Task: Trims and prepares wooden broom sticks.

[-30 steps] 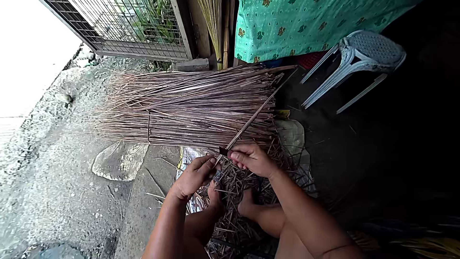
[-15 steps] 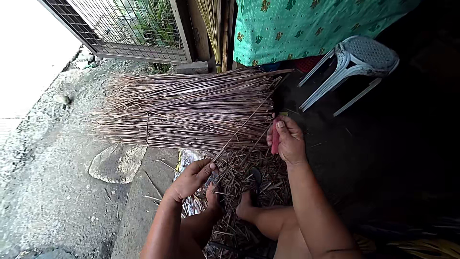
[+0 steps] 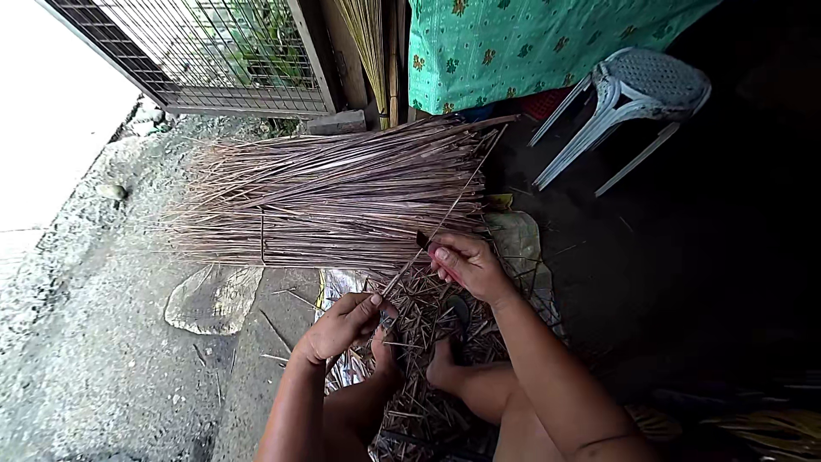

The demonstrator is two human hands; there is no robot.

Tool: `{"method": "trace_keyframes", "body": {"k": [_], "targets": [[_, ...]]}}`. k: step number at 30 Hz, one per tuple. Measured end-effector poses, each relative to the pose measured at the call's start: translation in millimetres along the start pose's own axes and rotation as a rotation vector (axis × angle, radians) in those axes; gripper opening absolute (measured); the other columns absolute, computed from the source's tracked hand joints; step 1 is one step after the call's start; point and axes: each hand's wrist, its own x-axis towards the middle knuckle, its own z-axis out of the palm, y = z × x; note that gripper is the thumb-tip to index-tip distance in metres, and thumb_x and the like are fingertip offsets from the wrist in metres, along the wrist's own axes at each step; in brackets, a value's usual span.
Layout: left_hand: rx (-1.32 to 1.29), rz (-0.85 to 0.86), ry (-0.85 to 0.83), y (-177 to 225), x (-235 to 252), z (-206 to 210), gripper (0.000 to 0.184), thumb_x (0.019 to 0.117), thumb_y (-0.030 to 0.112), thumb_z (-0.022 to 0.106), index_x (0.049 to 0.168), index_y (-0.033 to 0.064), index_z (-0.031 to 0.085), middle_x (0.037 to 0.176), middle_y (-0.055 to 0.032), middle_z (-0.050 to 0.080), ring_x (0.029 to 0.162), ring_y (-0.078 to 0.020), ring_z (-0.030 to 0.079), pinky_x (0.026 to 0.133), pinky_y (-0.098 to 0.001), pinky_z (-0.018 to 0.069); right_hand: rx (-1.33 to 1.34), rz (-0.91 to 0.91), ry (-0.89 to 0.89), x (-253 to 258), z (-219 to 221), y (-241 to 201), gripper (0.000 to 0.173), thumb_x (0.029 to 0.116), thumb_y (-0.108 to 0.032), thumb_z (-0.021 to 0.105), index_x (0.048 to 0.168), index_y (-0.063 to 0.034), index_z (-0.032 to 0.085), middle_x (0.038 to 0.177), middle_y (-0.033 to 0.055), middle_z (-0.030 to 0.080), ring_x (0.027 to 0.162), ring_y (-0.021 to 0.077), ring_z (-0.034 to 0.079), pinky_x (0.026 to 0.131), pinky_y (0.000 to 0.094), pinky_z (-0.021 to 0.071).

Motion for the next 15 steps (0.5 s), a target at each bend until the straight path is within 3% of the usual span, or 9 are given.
{"method": "trace_keyframes", "body": {"k": [6, 10, 12, 15], "targets": [[0.000, -0.014, -0.011, -0.9, -3.2, -3.3, 0.050, 0.1100, 0.039, 0.034, 0.112, 0.0063, 0.071, 0.057, 0.0084, 0.044, 0.042, -0.0004, 0.038, 0.038, -0.0168, 0.0321, 0.031, -0.046, 0.271, 5.3, -25.8, -7.1, 0.028, 0.1068, -0.020, 0.053, 0.129, -0.0095, 0.066, 0.086, 0.0052, 0.069, 0.063, 0.0117, 0.063, 0.054, 0.0262, 0.0565], [0.095, -0.017, 0.122, -0.2, -2.3, -4.0, 0.044, 0.1088, 0.038, 0.039, 0.105, 0.0088, 0.072, 0.058, 0.0085, 0.047, 0.044, -0.0009, 0.041, 0.041, -0.0175, 0.0354, 0.131, -0.016, 0.497, 6.1, -37.9, -8.7, 0.031, 0.1096, -0.025, 0.046, 0.137, -0.0164, 0.058, 0.086, 0.0023, 0.066, 0.063, 0.0127, 0.063, 0.055, 0.0281, 0.0568], [0.146, -0.006, 0.191, -0.5, 0.0, -3.0, 0.039, 0.1086, 0.036, 0.042, 0.104, 0.0097, 0.071, 0.059, 0.0082, 0.049, 0.045, -0.0016, 0.042, 0.043, -0.0181, 0.0360, 0.055, 0.088, 0.353, 2.4, -30.5, -13.3, 0.036, 0.1079, -0.026, 0.047, 0.141, -0.0144, 0.055, 0.085, 0.0051, 0.066, 0.061, 0.0144, 0.063, 0.053, 0.0297, 0.0571], [0.205, 0.008, 0.236, -1.6, 4.2, -0.8, 0.034, 0.1082, 0.032, 0.046, 0.103, 0.0097, 0.071, 0.060, 0.0082, 0.050, 0.046, -0.0016, 0.043, 0.044, -0.0185, 0.0376, -0.049, 0.255, -0.029, -0.2, -4.3, -15.7, 0.038, 0.1054, -0.019, 0.053, 0.141, -0.0066, 0.058, 0.089, 0.0090, 0.072, 0.063, 0.0151, 0.065, 0.056, 0.0303, 0.0577]]}}
